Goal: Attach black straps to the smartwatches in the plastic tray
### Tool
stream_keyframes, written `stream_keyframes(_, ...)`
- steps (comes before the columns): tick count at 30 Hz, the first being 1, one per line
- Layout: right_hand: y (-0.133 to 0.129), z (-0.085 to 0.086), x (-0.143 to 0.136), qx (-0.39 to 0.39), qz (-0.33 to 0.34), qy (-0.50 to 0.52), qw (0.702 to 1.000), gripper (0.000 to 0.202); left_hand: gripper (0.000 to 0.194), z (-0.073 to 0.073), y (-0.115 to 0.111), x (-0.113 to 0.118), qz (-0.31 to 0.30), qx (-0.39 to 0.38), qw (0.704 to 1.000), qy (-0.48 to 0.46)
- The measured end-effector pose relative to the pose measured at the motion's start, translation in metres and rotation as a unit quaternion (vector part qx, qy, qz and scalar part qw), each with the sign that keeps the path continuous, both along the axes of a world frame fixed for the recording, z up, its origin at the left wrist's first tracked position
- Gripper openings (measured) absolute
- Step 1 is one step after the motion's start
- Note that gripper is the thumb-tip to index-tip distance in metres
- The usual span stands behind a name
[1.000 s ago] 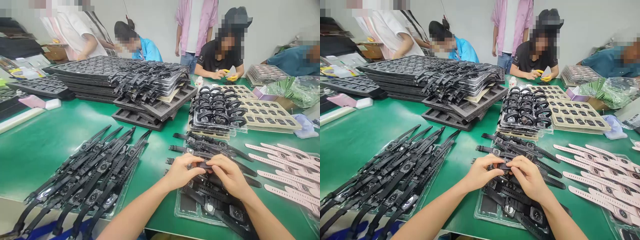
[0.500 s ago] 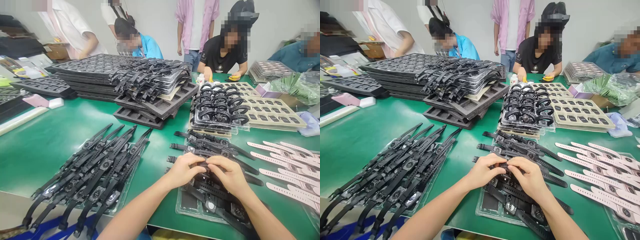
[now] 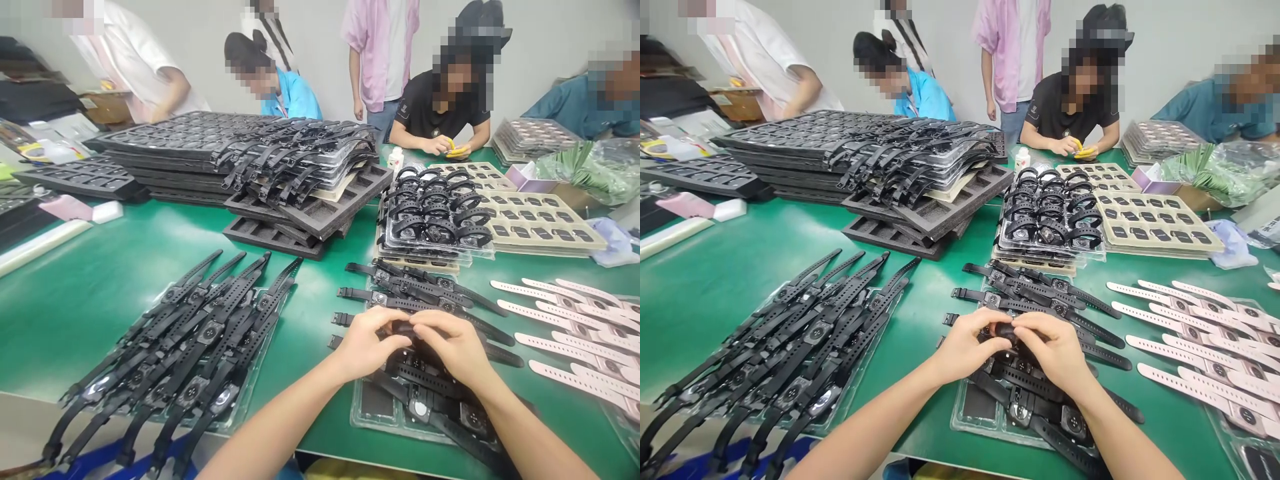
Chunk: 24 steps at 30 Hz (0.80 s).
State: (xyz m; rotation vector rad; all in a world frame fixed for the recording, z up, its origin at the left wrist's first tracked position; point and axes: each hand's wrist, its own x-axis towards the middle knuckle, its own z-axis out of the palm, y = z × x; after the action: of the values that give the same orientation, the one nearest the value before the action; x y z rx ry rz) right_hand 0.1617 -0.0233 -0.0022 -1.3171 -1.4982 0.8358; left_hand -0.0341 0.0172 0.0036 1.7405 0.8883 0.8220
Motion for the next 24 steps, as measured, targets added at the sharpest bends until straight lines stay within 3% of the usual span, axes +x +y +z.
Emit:
stream_keyframes(4,0.001,0.003,0.001,-0.096,-0.033,0.111,0.989,0.03,0.029,-0.005,0.0,0.0,-0.006,-0.108,0.99,-0.092)
stream_keyframes(6,0.0,0.005,0.0,-0.125,-0.007,0.15,0.981,0.033,0.019,-0.007,0.002,-0.002,-0.01,-0.096,0.991,-0.095)
stream_keyframes(8,-0.003,0.009,-0.004,-0.142,0.023,0.181,0.973,0.032,0.01,-0.009,0.004,-0.003,-0.013,0.004,0.997,-0.08)
stream_keyframes(10,-0.005,0.012,-0.009,-0.158,0.06,0.2,0.965,0.026,0.009,-0.009,0.005,-0.004,-0.024,0.168,0.983,-0.071)
stream_keyframes(14,-0.008,0.019,-0.017,-0.192,0.106,0.215,0.952,0.024,0.02,-0.007,0.002,-0.005,-0.028,0.429,0.902,-0.044)
stream_keyframes(17,-0.006,0.021,-0.021,-0.189,0.095,0.246,0.946,0.032,0.022,-0.005,0.001,-0.009,0.02,0.578,0.816,0.0)
stream_keyframes(20,-0.005,0.02,-0.024,-0.185,0.093,0.281,0.937,0.031,0.026,-0.002,0.002,-0.013,0.037,0.661,0.749,0.026)
stream_keyframes(22,-0.004,0.018,-0.027,-0.179,0.084,0.295,0.935,0.027,0.025,0.0,0.002,-0.014,0.035,0.686,0.726,0.038)
stream_keyframes(24,-0.004,0.016,-0.028,-0.175,0.063,0.306,0.934,0.024,0.022,0.001,0.002,-0.012,0.048,0.688,0.723,0.042)
